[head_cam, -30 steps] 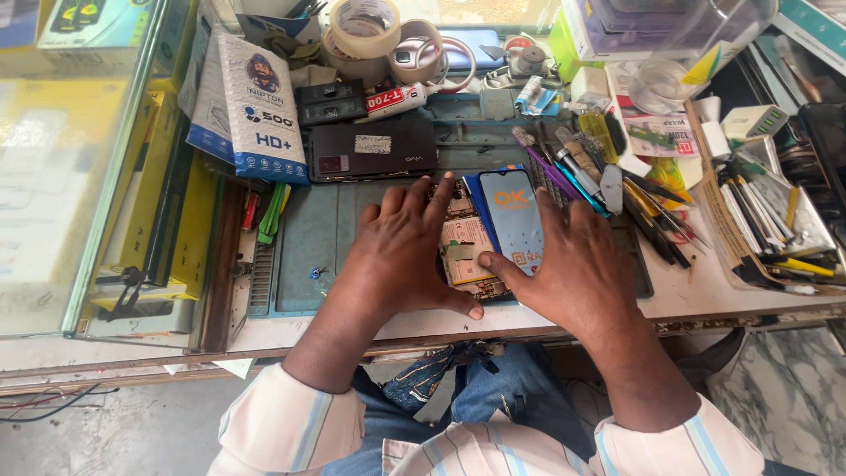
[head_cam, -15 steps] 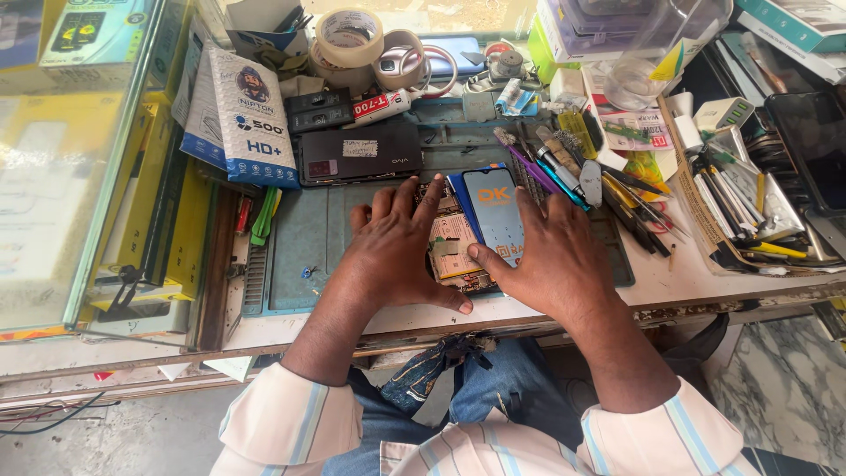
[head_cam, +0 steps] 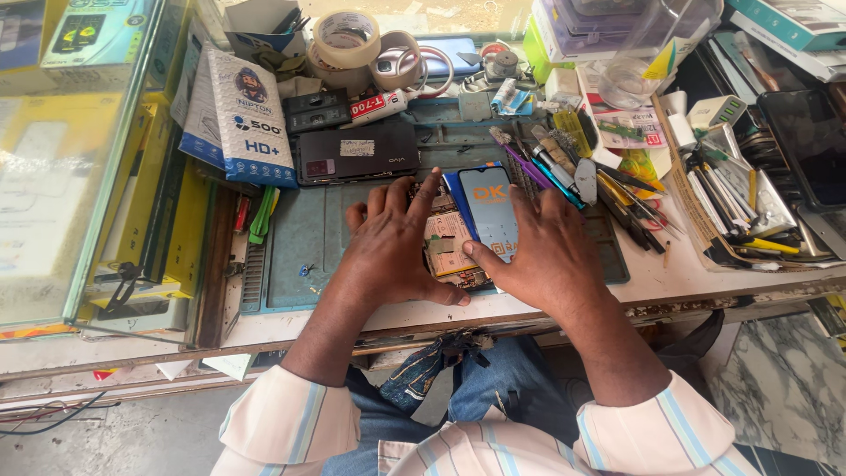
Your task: The person uses a SIM ejector tool to remove the SIM tray from a smartphone. They then place the tray on the workbench and continue handling the phone.
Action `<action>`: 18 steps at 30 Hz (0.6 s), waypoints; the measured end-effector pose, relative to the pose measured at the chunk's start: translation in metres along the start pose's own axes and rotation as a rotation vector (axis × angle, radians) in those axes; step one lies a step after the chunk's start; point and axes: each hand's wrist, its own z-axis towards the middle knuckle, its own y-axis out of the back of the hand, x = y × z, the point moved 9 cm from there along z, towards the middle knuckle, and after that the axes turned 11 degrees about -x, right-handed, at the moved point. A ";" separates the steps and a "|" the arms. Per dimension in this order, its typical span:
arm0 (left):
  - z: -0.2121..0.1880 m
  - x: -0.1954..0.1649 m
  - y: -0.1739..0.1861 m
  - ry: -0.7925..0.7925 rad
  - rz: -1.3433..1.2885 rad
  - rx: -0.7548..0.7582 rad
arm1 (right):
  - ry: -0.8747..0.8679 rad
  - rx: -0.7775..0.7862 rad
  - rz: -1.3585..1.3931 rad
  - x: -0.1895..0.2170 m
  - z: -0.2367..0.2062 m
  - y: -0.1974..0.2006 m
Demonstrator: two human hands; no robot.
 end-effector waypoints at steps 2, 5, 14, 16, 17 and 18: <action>0.000 -0.001 0.002 -0.001 -0.009 -0.013 | -0.011 0.015 0.005 -0.002 0.000 -0.002; 0.000 0.000 0.002 0.031 -0.021 0.004 | -0.015 0.021 0.011 -0.004 0.001 -0.004; 0.000 0.002 0.000 0.044 -0.038 -0.009 | -0.001 -0.015 0.029 -0.003 0.002 0.000; 0.000 0.002 -0.001 0.048 -0.029 -0.007 | -0.015 0.002 0.023 -0.003 0.001 -0.001; 0.000 0.002 -0.001 0.049 -0.024 -0.007 | -0.015 0.003 0.025 -0.003 0.001 0.000; 0.000 0.002 -0.001 0.051 -0.035 -0.011 | -0.015 0.003 0.027 -0.002 0.002 0.000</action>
